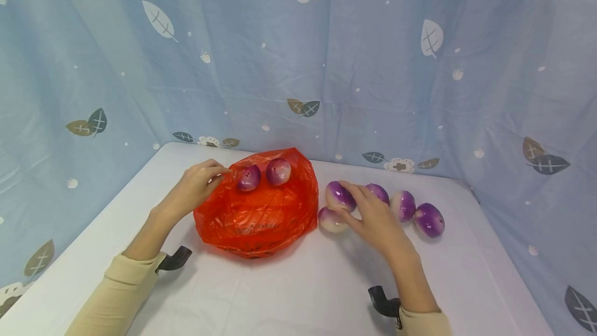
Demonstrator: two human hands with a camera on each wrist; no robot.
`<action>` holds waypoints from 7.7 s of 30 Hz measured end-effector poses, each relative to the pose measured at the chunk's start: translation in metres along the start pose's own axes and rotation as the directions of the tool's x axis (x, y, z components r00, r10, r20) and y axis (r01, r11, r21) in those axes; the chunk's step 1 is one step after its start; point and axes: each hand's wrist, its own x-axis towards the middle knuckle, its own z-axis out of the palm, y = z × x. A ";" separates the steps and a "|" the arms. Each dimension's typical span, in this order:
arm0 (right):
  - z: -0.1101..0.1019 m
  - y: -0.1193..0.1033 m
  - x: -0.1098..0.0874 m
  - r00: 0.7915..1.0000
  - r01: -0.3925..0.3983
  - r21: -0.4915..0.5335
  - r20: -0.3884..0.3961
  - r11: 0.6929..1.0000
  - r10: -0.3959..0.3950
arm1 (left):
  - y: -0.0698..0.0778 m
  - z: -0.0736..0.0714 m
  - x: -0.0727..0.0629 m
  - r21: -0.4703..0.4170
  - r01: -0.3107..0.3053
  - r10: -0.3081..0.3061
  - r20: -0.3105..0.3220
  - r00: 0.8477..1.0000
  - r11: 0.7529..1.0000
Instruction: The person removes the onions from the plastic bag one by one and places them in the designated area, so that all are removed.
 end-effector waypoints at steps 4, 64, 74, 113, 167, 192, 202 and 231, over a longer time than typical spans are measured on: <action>-0.002 0.005 -0.005 1.000 -0.018 -0.021 0.004 1.000 0.019 | 0.000 0.000 0.000 0.002 0.000 0.000 0.002 1.000 1.000; -0.015 0.056 -0.030 0.990 -0.066 0.041 0.130 0.997 0.060 | 0.001 0.000 0.000 0.003 -0.001 0.001 -0.001 1.000 1.000; -0.011 0.062 -0.031 0.983 -0.091 0.067 0.166 0.994 0.078 | 0.002 -0.001 0.000 0.003 -0.001 0.001 -0.001 1.000 1.000; -0.006 0.064 -0.030 0.969 -0.138 0.068 0.214 0.988 0.121 | 0.003 -0.001 0.000 -0.001 0.011 -0.011 0.023 1.000 1.000; -0.012 0.068 -0.031 0.981 -0.134 0.048 0.149 0.990 0.126 | 0.003 -0.003 0.001 -0.013 0.020 -0.020 0.024 1.000 1.000; -0.016 0.051 -0.029 0.997 -0.074 -0.037 0.007 0.997 0.074 | 0.000 -0.001 0.001 0.001 0.001 -0.001 -0.006 1.000 1.000; -0.009 0.043 -0.023 1.000 -0.017 -0.038 -0.007 0.999 0.017 | 0.001 -0.001 0.002 0.003 0.016 -0.016 0.012 1.000 1.000; 0.015 -0.008 0.010 0.996 0.077 0.009 0.042 0.997 -0.078 | 0.000 -0.005 0.002 -0.002 0.033 -0.033 0.023 0.999 0.999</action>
